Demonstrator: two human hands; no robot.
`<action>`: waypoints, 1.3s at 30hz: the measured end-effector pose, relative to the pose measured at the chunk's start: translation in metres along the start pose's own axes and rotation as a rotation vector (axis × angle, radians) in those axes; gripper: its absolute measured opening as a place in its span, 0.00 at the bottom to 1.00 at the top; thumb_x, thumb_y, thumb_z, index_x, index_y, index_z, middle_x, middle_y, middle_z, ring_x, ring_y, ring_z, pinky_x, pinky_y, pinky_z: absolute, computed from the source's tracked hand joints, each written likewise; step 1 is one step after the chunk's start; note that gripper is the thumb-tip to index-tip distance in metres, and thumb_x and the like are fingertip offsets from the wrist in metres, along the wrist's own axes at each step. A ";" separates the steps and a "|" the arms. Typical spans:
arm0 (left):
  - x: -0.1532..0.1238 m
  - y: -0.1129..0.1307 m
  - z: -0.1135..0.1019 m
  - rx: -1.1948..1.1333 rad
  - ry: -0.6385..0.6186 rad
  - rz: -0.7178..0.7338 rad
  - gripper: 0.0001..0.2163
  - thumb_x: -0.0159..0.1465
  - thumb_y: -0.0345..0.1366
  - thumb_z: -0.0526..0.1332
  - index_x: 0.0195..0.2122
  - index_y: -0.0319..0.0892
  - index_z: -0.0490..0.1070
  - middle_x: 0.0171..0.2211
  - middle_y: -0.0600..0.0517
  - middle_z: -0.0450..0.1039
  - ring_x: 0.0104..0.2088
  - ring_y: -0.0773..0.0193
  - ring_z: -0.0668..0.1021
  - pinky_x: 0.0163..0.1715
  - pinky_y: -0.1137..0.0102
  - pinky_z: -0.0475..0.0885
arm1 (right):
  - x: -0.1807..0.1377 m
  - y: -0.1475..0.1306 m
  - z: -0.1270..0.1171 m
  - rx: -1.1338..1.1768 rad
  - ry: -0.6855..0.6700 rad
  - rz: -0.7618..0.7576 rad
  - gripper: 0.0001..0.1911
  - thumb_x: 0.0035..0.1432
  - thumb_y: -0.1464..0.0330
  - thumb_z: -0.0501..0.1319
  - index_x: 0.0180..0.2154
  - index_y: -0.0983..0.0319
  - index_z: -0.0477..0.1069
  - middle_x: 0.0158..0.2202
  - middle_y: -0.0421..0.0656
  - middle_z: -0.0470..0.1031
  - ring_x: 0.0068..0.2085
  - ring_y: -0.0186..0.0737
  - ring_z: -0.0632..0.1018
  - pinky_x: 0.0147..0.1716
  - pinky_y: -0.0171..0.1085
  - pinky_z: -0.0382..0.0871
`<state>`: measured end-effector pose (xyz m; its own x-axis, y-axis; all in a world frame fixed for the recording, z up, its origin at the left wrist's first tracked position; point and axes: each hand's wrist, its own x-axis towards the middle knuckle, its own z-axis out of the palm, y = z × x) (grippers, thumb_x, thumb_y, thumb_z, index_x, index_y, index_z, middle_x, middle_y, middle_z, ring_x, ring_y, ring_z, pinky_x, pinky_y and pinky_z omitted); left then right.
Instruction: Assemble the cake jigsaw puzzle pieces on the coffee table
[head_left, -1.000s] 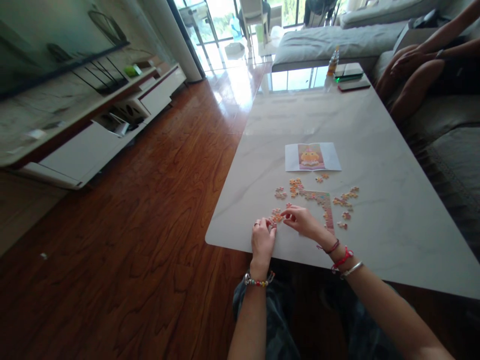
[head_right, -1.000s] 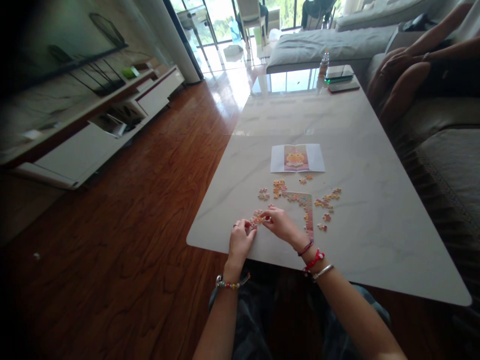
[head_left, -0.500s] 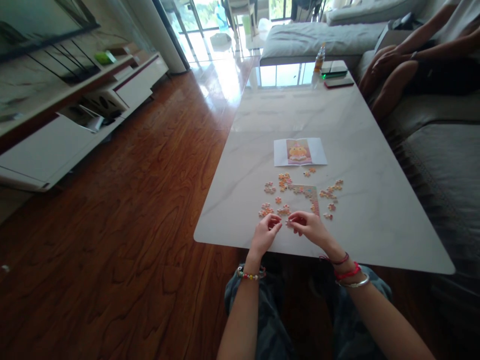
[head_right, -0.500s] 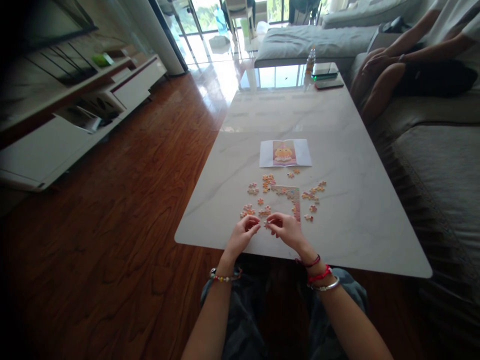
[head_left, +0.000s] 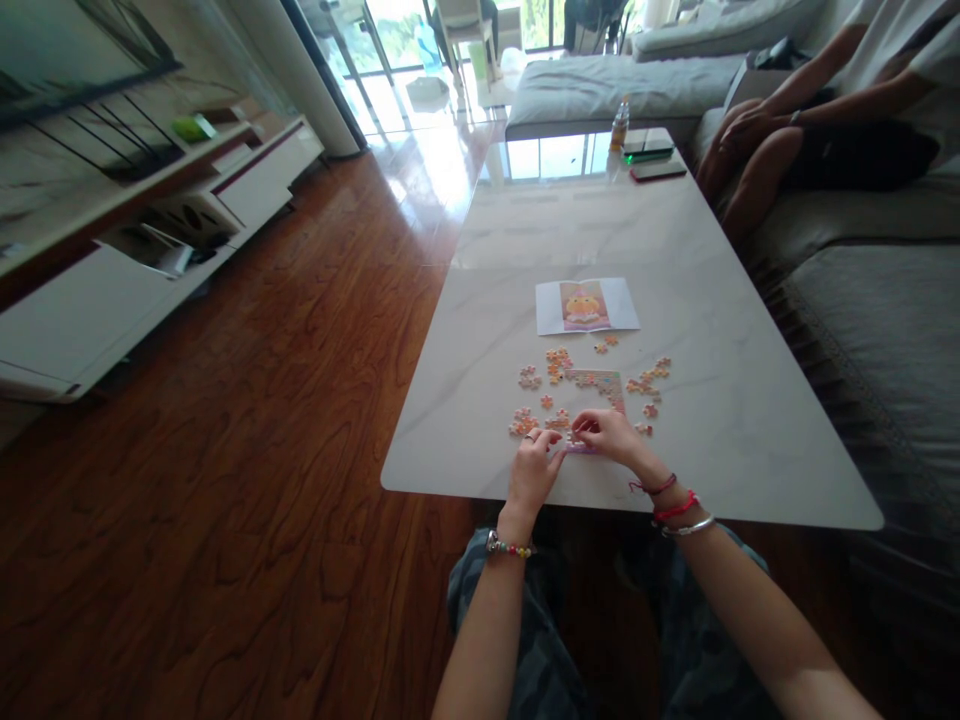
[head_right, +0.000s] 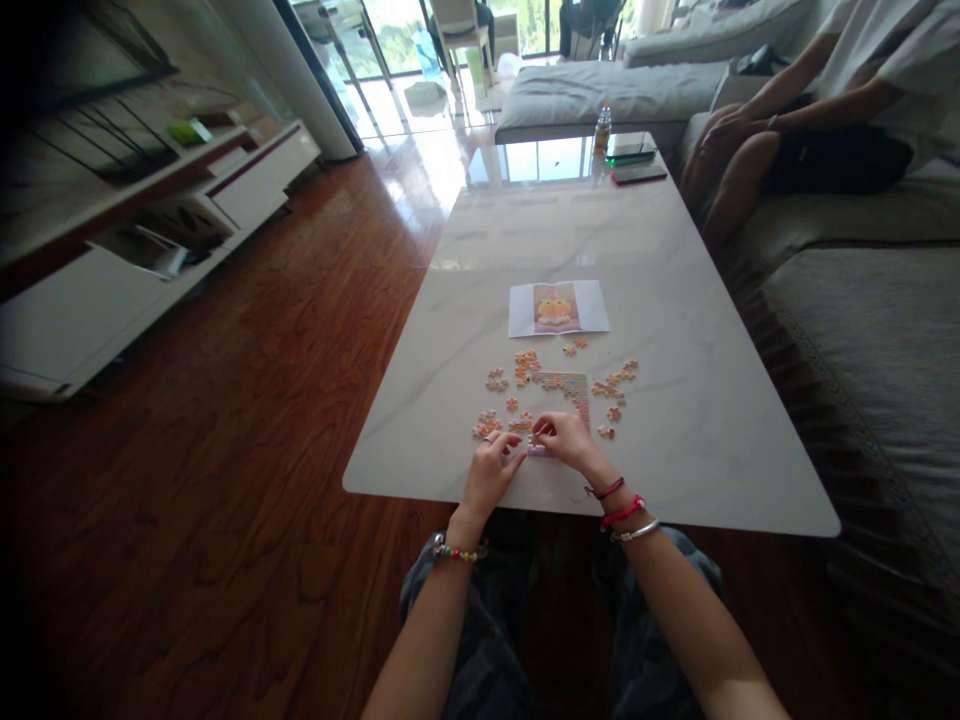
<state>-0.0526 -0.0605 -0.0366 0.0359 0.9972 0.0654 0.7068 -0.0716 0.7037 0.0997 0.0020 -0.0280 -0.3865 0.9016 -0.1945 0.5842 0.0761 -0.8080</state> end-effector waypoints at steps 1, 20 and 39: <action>0.000 0.001 0.001 0.011 -0.007 0.000 0.06 0.55 0.33 0.58 0.35 0.42 0.67 0.33 0.51 0.68 0.34 0.66 0.72 0.37 0.68 0.69 | 0.002 0.000 0.001 -0.018 -0.007 -0.005 0.06 0.44 0.73 0.58 0.27 0.64 0.72 0.25 0.42 0.76 0.26 0.34 0.75 0.24 0.29 0.65; -0.006 0.007 0.009 0.158 -0.022 -0.022 0.03 0.56 0.35 0.57 0.29 0.42 0.67 0.32 0.50 0.64 0.37 0.62 0.67 0.39 0.67 0.65 | 0.006 0.005 0.006 -0.172 -0.025 -0.110 0.07 0.44 0.76 0.57 0.26 0.64 0.74 0.24 0.43 0.75 0.26 0.34 0.72 0.25 0.30 0.62; -0.004 0.006 0.000 -0.027 0.057 -0.083 0.03 0.56 0.35 0.57 0.28 0.42 0.67 0.31 0.51 0.66 0.35 0.65 0.70 0.40 0.68 0.65 | -0.010 -0.001 -0.006 0.372 -0.077 0.165 0.10 0.45 0.69 0.59 0.32 0.67 0.73 0.20 0.41 0.73 0.22 0.32 0.73 0.19 0.28 0.64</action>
<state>-0.0484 -0.0646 -0.0320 -0.0631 0.9970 0.0453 0.6866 0.0104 0.7270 0.1074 -0.0045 -0.0218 -0.3697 0.8531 -0.3682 0.3503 -0.2391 -0.9056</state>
